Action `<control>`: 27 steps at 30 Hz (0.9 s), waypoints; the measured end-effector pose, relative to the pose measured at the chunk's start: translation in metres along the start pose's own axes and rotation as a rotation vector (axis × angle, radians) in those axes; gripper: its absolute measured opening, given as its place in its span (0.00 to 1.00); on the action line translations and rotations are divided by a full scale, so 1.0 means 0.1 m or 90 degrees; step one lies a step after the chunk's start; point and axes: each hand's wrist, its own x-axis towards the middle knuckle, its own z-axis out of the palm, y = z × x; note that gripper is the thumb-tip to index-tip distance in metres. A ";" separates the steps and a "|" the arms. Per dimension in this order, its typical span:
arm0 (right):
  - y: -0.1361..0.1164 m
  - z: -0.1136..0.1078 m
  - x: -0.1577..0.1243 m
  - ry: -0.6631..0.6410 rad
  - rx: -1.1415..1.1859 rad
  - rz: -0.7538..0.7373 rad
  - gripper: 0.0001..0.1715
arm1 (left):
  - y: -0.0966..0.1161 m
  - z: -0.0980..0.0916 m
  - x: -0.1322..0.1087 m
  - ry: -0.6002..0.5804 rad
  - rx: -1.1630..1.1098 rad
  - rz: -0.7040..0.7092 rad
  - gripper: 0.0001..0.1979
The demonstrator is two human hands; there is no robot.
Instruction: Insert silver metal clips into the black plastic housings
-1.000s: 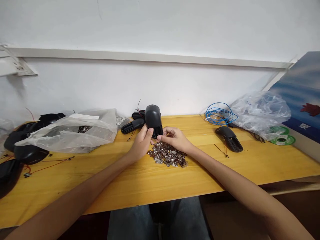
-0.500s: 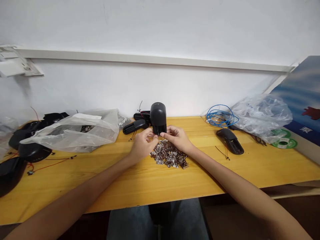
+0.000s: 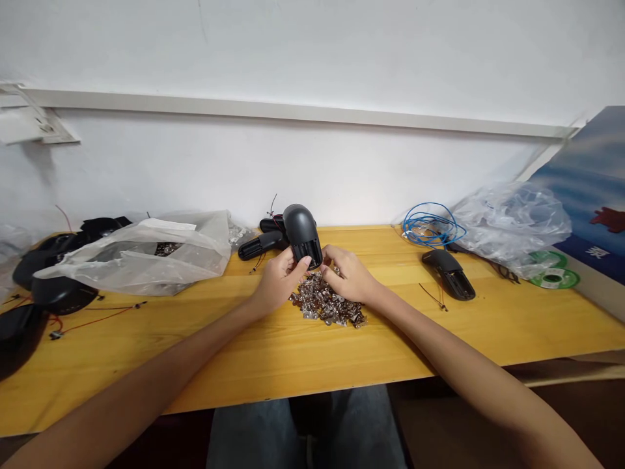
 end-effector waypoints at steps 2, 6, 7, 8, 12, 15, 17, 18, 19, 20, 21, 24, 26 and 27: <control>0.01 0.01 0.00 0.000 -0.020 0.007 0.05 | -0.01 0.00 -0.01 -0.006 0.021 0.007 0.18; -0.01 0.03 -0.01 -0.004 -0.043 0.007 0.05 | -0.05 -0.02 -0.03 -0.003 0.093 0.033 0.16; -0.01 0.03 -0.01 -0.005 -0.048 0.009 0.05 | -0.06 -0.03 -0.03 0.000 0.109 0.039 0.16; -0.01 0.03 -0.01 -0.006 -0.054 0.012 0.04 | -0.07 -0.03 -0.03 0.000 0.121 0.043 0.16; -0.02 0.03 -0.01 -0.005 -0.062 0.011 0.05 | -0.07 -0.04 -0.03 -0.016 0.116 0.043 0.17; -0.04 0.05 0.01 0.008 -0.034 0.015 0.05 | -0.05 -0.04 -0.02 -0.032 0.065 0.020 0.17; -0.06 0.07 0.02 0.018 -0.001 0.032 0.06 | -0.03 -0.03 -0.02 -0.043 0.020 0.008 0.18; -0.07 0.07 0.03 0.025 0.018 0.043 0.06 | -0.02 -0.03 -0.01 -0.048 -0.004 0.010 0.17; -0.08 0.08 0.03 0.032 0.037 0.055 0.08 | -0.01 -0.02 -0.01 -0.051 -0.029 0.018 0.18; -0.09 0.08 0.03 0.040 0.056 0.064 0.09 | 0.00 -0.02 -0.01 -0.051 -0.053 0.028 0.19; -0.10 0.08 0.04 0.048 0.074 0.068 0.10 | 0.00 -0.01 -0.01 -0.049 -0.074 0.038 0.22; -0.12 0.06 0.04 0.061 0.114 0.050 0.12 | 0.03 -0.01 0.00 -0.038 -0.101 0.048 0.27; -0.13 0.05 0.04 0.071 0.120 0.030 0.12 | 0.07 -0.03 0.03 -0.031 -0.116 0.034 0.25; -0.13 0.05 0.04 0.076 0.120 0.023 0.11 | 0.09 -0.04 0.04 -0.028 -0.133 0.021 0.23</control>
